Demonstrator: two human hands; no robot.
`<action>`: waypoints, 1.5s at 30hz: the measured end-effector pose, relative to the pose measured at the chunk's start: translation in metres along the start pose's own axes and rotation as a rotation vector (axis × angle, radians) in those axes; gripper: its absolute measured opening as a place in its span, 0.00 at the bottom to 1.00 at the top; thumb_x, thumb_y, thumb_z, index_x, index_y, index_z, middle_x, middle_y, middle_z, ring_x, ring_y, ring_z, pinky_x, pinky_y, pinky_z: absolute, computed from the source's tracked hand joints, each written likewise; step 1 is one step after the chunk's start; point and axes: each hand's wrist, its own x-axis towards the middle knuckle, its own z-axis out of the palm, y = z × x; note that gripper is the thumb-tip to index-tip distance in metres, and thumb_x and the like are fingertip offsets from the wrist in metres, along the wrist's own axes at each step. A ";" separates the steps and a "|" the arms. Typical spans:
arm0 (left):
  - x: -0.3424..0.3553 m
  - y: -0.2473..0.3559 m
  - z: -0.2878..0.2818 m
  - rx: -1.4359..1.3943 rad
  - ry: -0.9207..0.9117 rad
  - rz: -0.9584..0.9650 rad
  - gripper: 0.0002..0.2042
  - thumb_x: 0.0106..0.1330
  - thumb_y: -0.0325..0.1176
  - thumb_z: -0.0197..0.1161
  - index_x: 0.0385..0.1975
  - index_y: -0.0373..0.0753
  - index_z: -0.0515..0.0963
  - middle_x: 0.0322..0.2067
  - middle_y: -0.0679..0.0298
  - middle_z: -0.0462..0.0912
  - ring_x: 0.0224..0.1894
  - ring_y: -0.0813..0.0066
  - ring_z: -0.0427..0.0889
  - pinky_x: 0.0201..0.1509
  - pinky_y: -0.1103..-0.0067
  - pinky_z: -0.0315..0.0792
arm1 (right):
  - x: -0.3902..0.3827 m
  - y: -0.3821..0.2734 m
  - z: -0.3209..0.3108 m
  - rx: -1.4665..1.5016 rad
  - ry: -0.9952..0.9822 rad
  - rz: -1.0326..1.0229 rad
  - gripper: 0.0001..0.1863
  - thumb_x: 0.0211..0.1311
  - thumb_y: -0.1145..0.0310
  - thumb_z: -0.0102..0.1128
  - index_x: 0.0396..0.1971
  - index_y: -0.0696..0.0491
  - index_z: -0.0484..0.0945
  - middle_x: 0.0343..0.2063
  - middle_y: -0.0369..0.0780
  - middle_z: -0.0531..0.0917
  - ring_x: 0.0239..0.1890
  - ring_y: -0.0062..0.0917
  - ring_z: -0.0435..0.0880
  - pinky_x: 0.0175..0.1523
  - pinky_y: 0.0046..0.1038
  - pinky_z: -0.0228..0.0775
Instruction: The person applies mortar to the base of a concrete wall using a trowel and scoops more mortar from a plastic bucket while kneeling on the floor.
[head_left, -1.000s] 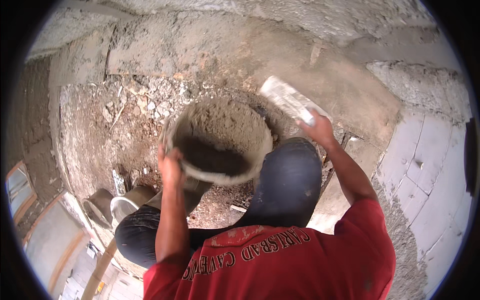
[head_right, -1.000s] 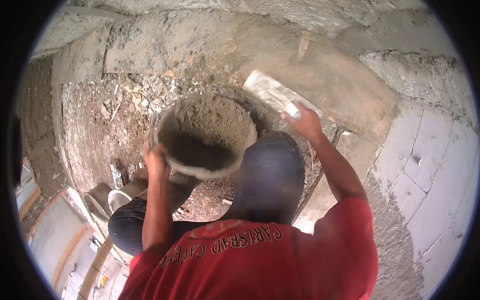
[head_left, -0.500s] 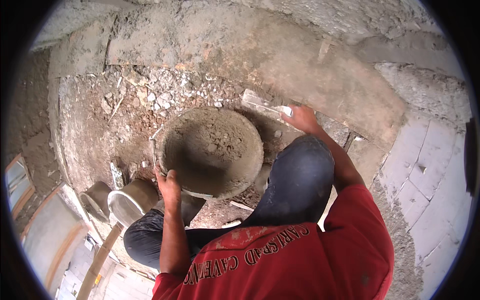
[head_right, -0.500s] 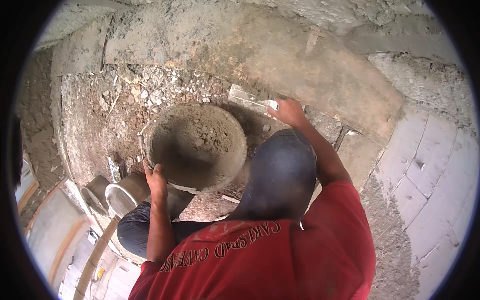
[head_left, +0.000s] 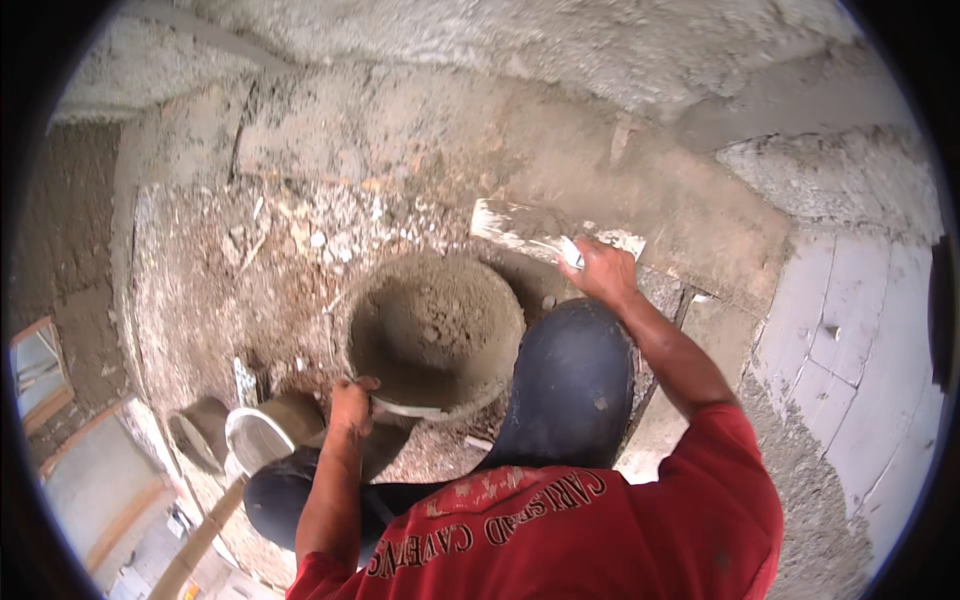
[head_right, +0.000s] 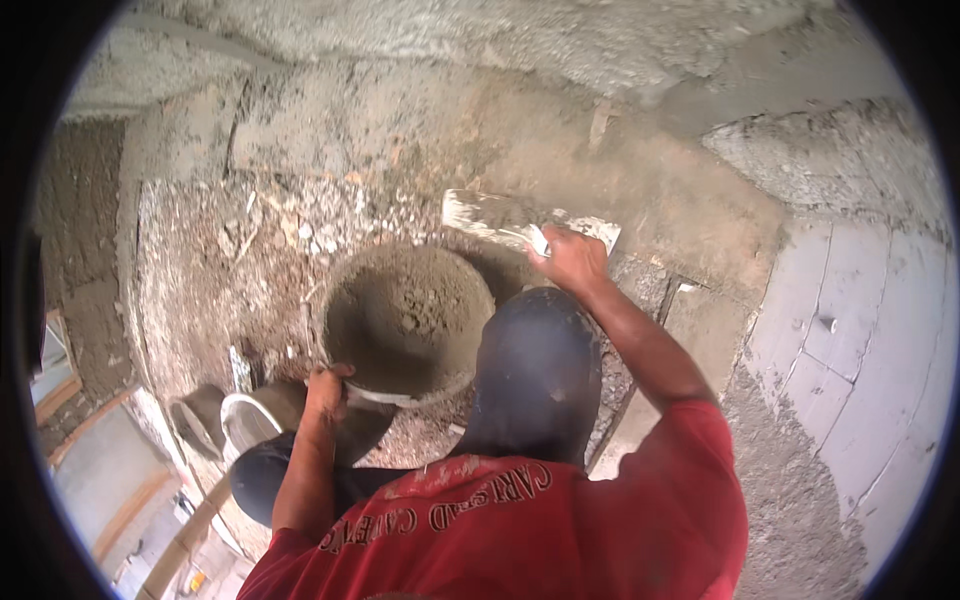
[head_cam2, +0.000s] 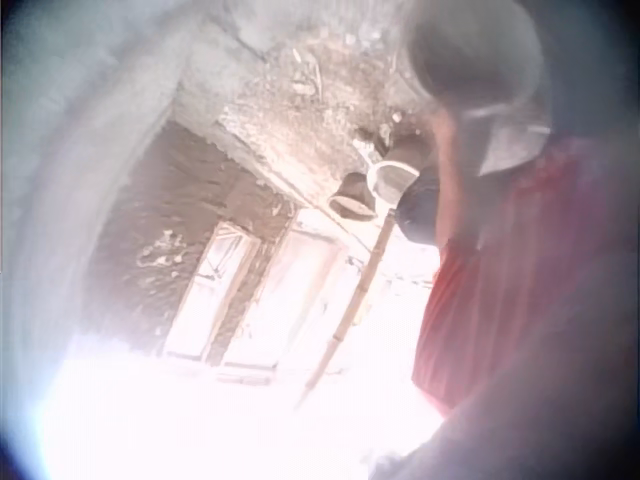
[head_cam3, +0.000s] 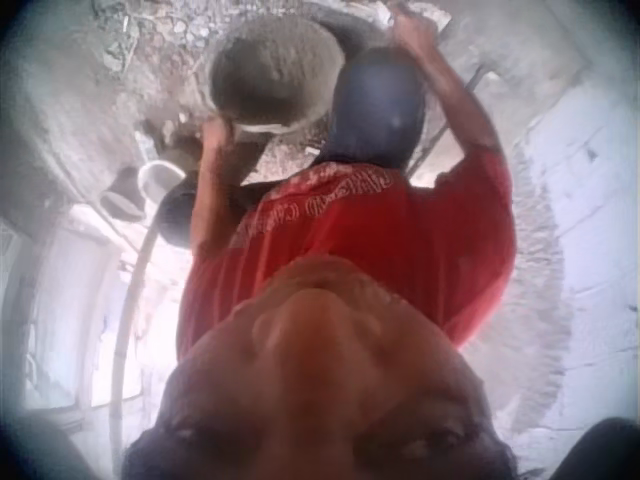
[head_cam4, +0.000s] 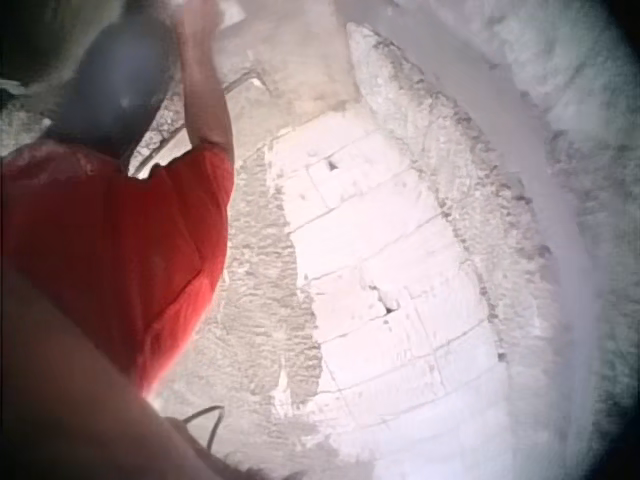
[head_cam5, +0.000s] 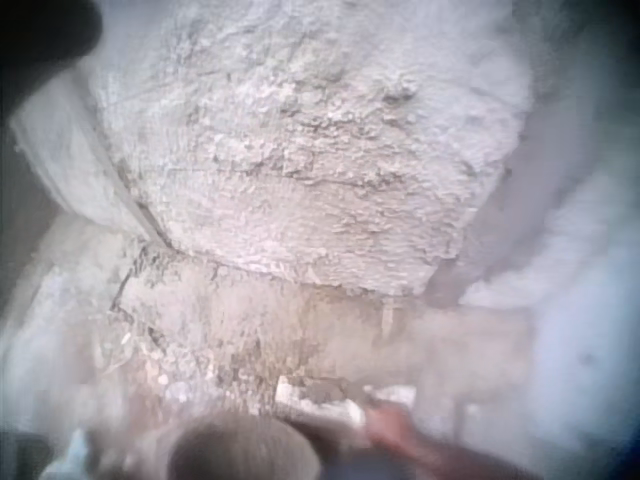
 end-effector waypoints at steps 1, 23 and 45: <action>0.004 -0.002 0.001 -0.082 -0.016 0.037 0.10 0.53 0.20 0.56 0.36 0.32 0.77 0.30 0.57 0.81 0.25 0.67 0.82 0.20 0.74 0.77 | 0.007 -0.019 -0.036 0.011 -0.011 -0.050 0.24 0.60 0.45 0.54 0.34 0.53 0.79 0.27 0.45 0.85 0.31 0.37 0.86 0.37 0.38 0.77; 0.211 0.040 -0.225 -0.264 0.121 0.220 0.15 0.59 0.28 0.56 0.46 0.29 0.73 0.44 0.53 0.77 0.46 0.57 0.79 0.51 0.64 0.76 | 0.044 0.184 0.036 0.182 0.337 0.998 0.31 0.65 0.46 0.49 0.39 0.67 0.76 0.31 0.60 0.82 0.39 0.53 0.83 0.46 0.46 0.74; 0.235 0.073 -0.247 -0.119 0.736 0.148 0.46 0.51 0.68 0.66 0.40 0.16 0.77 0.41 0.43 0.82 0.38 0.57 0.81 0.47 0.67 0.76 | 0.215 -0.159 0.135 0.252 0.233 0.716 0.25 0.64 0.48 0.51 0.31 0.58 0.81 0.29 0.50 0.84 0.36 0.46 0.84 0.43 0.45 0.75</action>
